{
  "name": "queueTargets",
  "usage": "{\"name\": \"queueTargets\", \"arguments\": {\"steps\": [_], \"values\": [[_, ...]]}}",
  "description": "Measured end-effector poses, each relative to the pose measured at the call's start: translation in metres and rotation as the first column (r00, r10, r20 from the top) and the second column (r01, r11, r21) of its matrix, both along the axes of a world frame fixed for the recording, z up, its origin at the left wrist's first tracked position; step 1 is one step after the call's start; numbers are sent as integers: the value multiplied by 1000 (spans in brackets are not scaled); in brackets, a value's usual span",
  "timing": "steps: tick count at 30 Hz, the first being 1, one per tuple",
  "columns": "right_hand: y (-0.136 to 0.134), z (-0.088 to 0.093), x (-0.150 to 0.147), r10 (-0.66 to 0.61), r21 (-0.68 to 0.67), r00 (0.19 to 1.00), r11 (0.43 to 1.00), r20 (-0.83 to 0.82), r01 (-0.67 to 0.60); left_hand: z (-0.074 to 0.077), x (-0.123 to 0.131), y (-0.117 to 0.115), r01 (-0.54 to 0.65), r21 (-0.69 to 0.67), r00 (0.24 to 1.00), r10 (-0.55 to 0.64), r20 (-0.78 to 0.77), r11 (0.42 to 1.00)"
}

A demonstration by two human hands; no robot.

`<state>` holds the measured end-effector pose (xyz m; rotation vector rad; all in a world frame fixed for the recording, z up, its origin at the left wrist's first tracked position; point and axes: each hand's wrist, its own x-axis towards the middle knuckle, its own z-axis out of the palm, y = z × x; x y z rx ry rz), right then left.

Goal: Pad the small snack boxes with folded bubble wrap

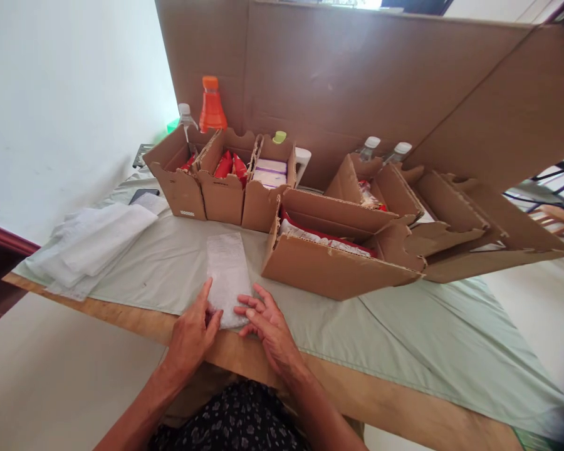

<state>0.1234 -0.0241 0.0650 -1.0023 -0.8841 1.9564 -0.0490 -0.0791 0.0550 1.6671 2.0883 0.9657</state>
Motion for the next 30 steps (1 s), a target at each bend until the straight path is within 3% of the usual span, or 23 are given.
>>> {"name": "queueTargets", "arguments": {"steps": [4, 6, 7, 9, 11, 13, 15, 18, 21, 24, 27, 30], "values": [[-7, -2, 8, 45, 187, 993, 980, 111, -65, -2, -3, 4, 20, -16, 998, -21, -52, 1000], [-10, 1, 14, 29, 384, 954, 911, 298, -148, -4, -5, 7, 30, -33, 995, -33, -93, 999], [-11, 3, 17, -11, 498, 913, 840, 409, -213, -5, -5, 8, 40, -39, 993, -44, -112, 998], [-9, 6, 22, -135, 661, 784, 634, 606, -401, -8, -6, 11, 63, -46, 986, -69, -151, 997], [-5, 5, 23, -246, 673, 639, 428, 729, -603, -9, -7, 11, 74, -45, 978, -82, -194, 996], [1, 0, 21, -325, 621, 534, 304, 780, -722, -7, -8, 7, 70, -2, 968, -69, -239, 998], [6, -5, 19, -389, 614, 503, 247, 772, -750, -4, -8, -1, 79, 92, 955, -49, -294, 993], [7, -5, 18, -412, 640, 524, 220, 745, -737, 2, -8, -17, 204, 185, 922, -124, -368, 961], [3, 8, 19, -348, 619, 528, 243, 774, -747, 6, -5, -30, 320, 214, 919, -247, -307, 923], [0, 23, 18, -239, 583, 532, 325, 812, -745, 7, -2, -37, 249, 222, 966, -228, -120, 943], [1, 27, 16, -145, 555, 552, 428, 821, -713, 4, -2, -39, 141, 138, 990, -143, 4, 980], [0, 24, 17, -211, 572, 548, 494, 810, -655, -2, -3, -35, 68, 81, 998, -69, 11, 994]]}}
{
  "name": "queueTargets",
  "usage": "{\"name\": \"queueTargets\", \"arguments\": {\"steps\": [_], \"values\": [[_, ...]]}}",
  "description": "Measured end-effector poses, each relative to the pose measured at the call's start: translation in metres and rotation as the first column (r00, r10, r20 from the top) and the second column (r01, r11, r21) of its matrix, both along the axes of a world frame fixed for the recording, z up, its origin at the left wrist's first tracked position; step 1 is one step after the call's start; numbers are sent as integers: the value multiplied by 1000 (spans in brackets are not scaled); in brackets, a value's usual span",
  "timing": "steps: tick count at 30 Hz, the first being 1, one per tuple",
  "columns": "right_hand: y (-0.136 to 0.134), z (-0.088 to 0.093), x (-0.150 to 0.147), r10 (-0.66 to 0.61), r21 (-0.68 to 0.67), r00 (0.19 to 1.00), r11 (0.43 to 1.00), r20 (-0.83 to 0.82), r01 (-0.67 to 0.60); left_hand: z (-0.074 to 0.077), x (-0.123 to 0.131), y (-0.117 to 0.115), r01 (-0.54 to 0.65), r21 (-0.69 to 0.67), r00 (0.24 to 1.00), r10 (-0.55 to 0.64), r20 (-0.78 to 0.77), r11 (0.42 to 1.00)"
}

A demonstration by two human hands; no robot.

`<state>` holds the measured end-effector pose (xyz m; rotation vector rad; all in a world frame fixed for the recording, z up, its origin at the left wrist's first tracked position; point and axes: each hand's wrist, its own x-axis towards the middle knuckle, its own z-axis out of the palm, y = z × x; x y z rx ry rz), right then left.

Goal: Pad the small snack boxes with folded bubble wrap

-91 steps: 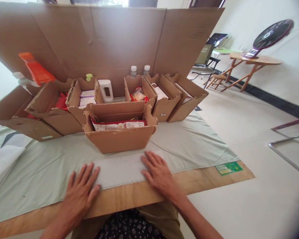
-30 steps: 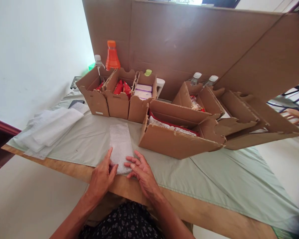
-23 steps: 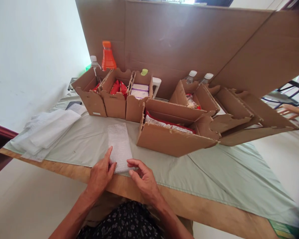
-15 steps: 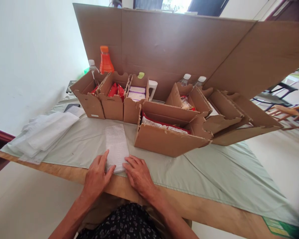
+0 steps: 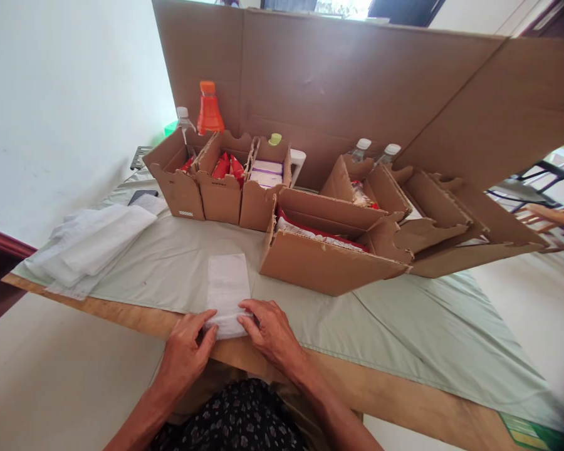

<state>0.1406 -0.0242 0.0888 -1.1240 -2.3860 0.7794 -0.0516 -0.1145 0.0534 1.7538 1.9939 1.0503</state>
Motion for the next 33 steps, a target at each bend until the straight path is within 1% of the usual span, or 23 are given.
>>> {"name": "queueTargets", "arguments": {"steps": [2, 3, 4, 6, 8, 10, 12, 14, 16, 18, 20, 21, 24, 26, 27, 29, 31, 33], "values": [[-5, -3, 4, -43, 115, 999, 992, -19, 45, -4, 0, 3, -18, -25, 999, 17, -29, 1000], [-8, -4, 7, -30, 176, 999, 984, -20, 33, -5, 0, 5, -15, -32, 999, 13, -47, 999], [-11, -5, 9, 4, 221, 1000, 975, -6, -3, -6, 0, 7, -10, -36, 998, 8, -69, 999], [-16, -6, 12, 102, 250, 993, 962, 52, -112, -5, 0, 8, -7, -37, 994, 3, -108, 999], [-17, -7, 12, 166, 232, 982, 955, 93, -184, -2, 0, 6, -21, 5, 991, 22, -131, 1000], [-16, -8, 11, 177, 197, 982, 963, 66, -186, 2, -2, 0, 6, 79, 991, 4, -134, 997], [-15, -8, 11, 172, 137, 985, 976, -4, -170, 6, -5, -8, 109, 127, 987, -92, -130, 986], [-15, -7, 12, 169, 63, 983, 984, -65, -165, 9, -8, -14, 202, 126, 976, -188, -113, 971], [-16, -6, 13, 142, 6, 986, 990, -92, -142, 9, -10, -13, 213, 91, 975, -206, -81, 973], [-18, -6, 13, 75, 15, 994, 997, -74, -74, 8, -11, -6, 168, 41, 984, -165, -69, 985], [-18, -5, 11, 22, 91, 999, 996, -43, -18, 6, -11, 5, 127, -9, 987, -127, -102, 992], [-18, -5, 10, 24, 134, 999, 991, -22, -20, 5, -11, 10, 111, -25, 985, -113, -133, 994], [-16, -6, 7, 114, 194, 991, 973, 62, -125, 3, -12, 17, 59, -27, 976, -63, -210, 998], [-14, -8, 6, 157, 188, 983, 967, 91, -172, 3, -12, 12, 46, 36, 977, -37, -211, 998], [-14, -8, 7, 163, 176, 983, 969, 79, -175, 4, -13, 7, 64, 73, 979, -49, -197, 995], [-14, -8, 8, 159, 135, 987, 978, 20, -160, 6, -13, -2, 147, 120, 978, -126, -164, 982], [-16, -7, 11, 151, 83, 988, 986, -39, -147, 9, -14, -8, 223, 105, 969, -209, -131, 969], [-20, -5, 13, 131, 59, 990, 990, -53, -128, 10, -14, -6, 238, 64, 967, -231, -104, 969]]}}
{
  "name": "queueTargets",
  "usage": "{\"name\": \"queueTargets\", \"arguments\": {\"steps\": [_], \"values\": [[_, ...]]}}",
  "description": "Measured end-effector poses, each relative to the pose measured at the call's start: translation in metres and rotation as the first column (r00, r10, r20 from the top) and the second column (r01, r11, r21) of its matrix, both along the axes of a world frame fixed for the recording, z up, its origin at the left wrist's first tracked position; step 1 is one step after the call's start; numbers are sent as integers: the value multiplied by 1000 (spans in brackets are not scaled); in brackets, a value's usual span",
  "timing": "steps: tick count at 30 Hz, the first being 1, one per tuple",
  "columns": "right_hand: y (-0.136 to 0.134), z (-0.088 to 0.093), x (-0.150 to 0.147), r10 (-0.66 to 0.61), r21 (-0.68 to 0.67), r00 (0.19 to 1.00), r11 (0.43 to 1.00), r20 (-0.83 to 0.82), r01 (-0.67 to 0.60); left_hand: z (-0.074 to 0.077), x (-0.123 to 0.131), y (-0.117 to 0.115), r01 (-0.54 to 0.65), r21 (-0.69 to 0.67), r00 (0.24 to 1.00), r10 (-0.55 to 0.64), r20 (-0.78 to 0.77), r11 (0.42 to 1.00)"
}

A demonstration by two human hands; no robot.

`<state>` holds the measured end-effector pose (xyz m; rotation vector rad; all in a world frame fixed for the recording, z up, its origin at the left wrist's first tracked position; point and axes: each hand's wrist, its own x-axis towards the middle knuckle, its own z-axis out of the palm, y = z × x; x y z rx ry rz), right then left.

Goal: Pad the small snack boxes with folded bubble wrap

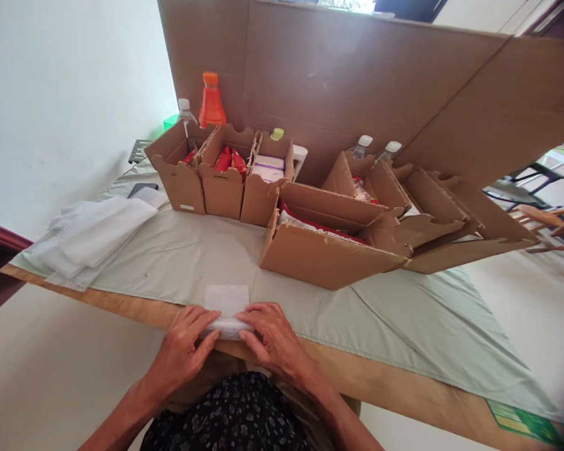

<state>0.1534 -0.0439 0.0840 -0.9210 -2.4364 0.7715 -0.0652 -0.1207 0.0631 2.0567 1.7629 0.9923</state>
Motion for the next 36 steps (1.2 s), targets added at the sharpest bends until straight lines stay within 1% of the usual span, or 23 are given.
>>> {"name": "queueTargets", "arguments": {"steps": [3, 5, 7, 9, 10, 12, 13, 14, 15, 17, 18, 19, 20, 22, 24, 26, 28, 30, 31, 32, 33, 34, 36], "values": [[-4, 1, -1, -36, 50, 999, 998, 25, 35, -2, 0, 13, -64, -46, 998, 63, -29, 997], [-4, -1, -6, -25, 105, 998, 994, 64, 18, -4, 0, 20, -134, -45, 989, 131, -64, 990], [0, -5, -11, 0, 146, 994, 989, 113, -16, -5, -1, 20, -213, -27, 976, 212, -45, 977], [5, -10, -15, -8, 159, 991, 987, 130, -13, -4, -3, 11, -307, -18, 950, 307, 57, 952], [8, -12, -16, -29, 155, 994, 988, 109, 11, -2, -3, 4, -355, -40, 925, 357, 130, 934], [11, -12, -16, -74, 136, 997, 988, 37, 69, 1, -3, -11, -417, -169, 838, 450, 309, 893], [10, -10, -15, -92, 131, 996, 987, 4, 90, 3, -1, -17, -408, -266, 770, 486, 414, 873], [8, -6, -13, -99, 131, 995, 986, -16, 100, 5, 1, -21, -358, -367, 685, 509, 522, 858], [5, -2, -12, -94, 136, 995, 986, -21, 96, 7, 4, -24, -278, -449, 584, 521, 623, 849], [-4, 9, -8, -59, 135, 998, 989, -3, 59, 11, 12, -24, -84, -524, 378, 514, 770, 848], [-9, 14, -6, -31, 113, 1000, 993, 7, 30, 13, 16, -22, 0, -526, 298, 502, 812, 851], [-14, 17, -5, -3, 74, 1000, 997, 7, 3, 15, 20, -19, 65, -517, 238, 490, 838, 853], [-18, 20, -3, 16, 22, 1000, 1000, -2, -16, 17, 23, -16, 114, -505, 196, 479, 856, 856], [-24, 21, 1, 9, -104, 999, 994, -43, -13, 20, 30, -12, 177, -483, 150, 462, 874, 857], [-26, 18, 8, -61, -227, 994, 973, -85, 41, 21, 35, -11, 194, -480, 149, 458, 876, 856], [-28, 13, 18, -147, -364, 982, 927, -122, 94, 21, 40, -12, 171, -490, 194, 458, 867, 855], [-29, 10, 28, -202, -542, 962, 838, -186, 71, 20, 46, -13, 142, -496, 249, 454, 856, 857], [-30, 7, 37, -229, -698, 932, 715, -279, -33, 19, 53, -12, 131, -494, 303, 440, 845, 859], [-30, 7, 41, -251, -743, 915, 665, -316, -74, 19, 57, -11, 129, -492, 334, 429, 839, 861], [-30, 7, 44, -277, -764, 901, 639, -335, -88, 19, 61, -10, 126, -486, 369, 414, 832, 865], [-30, 8, 46, -308, -766, 890, 640, -335, -66, 18, 64, -8, 121, -475, 408, 392, 824, 872], [-29, 11, 49, -337, -751, 886, 660, -318, -18, 18, 66, -6, 118, -457, 446, 364, 817, 882], [-24, 21, 57, -348, -675, 899, 733, -266, 84, 19, 67, 0, 124, -406, 507, 294, 810, 905]]}}
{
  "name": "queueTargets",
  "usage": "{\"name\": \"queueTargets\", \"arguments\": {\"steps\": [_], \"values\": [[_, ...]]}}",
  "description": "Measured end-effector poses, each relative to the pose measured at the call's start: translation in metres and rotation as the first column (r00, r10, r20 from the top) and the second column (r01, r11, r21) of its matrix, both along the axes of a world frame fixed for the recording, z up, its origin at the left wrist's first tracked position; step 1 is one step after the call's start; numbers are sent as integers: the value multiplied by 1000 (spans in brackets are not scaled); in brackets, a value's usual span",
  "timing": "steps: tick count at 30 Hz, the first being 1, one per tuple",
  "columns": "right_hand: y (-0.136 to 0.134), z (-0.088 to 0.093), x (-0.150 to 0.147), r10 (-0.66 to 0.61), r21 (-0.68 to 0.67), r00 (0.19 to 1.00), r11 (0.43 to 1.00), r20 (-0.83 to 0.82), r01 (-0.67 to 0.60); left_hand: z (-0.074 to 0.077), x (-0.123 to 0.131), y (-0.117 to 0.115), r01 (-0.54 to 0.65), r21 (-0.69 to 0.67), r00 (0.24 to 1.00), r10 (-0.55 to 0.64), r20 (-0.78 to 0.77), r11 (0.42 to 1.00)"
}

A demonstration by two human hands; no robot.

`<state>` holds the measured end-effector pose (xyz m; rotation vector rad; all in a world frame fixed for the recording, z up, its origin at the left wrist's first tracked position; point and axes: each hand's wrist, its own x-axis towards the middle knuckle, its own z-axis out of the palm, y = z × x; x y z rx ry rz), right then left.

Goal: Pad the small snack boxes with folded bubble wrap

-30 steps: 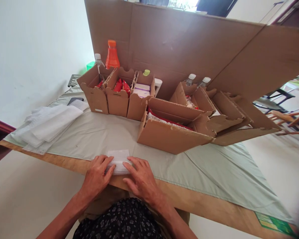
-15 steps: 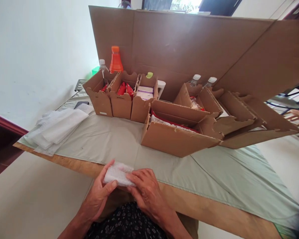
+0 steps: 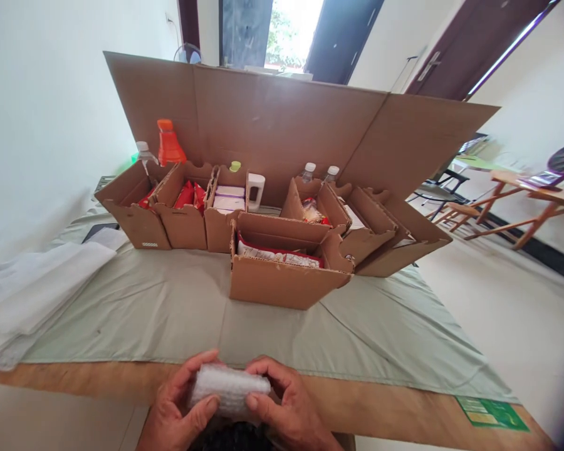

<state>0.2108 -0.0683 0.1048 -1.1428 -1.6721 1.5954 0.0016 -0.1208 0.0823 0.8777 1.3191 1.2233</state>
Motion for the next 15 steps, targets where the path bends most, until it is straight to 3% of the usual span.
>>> {"name": "queueTargets", "arguments": {"steps": [3, 6, 8, 11, 13, 15], "values": [[11, 31, 22, 48, 212, 989, 974, 139, -77, 12, -7, 17, 46, 163, 994, -28, -106, 986], [27, 79, 54, 15, 423, 981, 901, 193, -97, 42, -14, 49, 164, 434, 915, 28, -403, 886], [42, 114, 77, -87, 546, 972, 836, 220, -49, 70, -12, 80, 305, 574, 777, 150, -611, 760], [73, 155, 99, -381, 756, 896, 650, 230, 83, 106, 2, 132, 469, 649, 580, 345, -738, 600], [100, 171, 103, -508, 831, 823, 550, 253, 85, 119, 14, 162, 549, 607, 453, 406, -793, 574], [130, 177, 100, -517, 843, 787, 539, 336, -6, 123, 24, 183, 617, 521, 346, 392, -853, 590]]}}
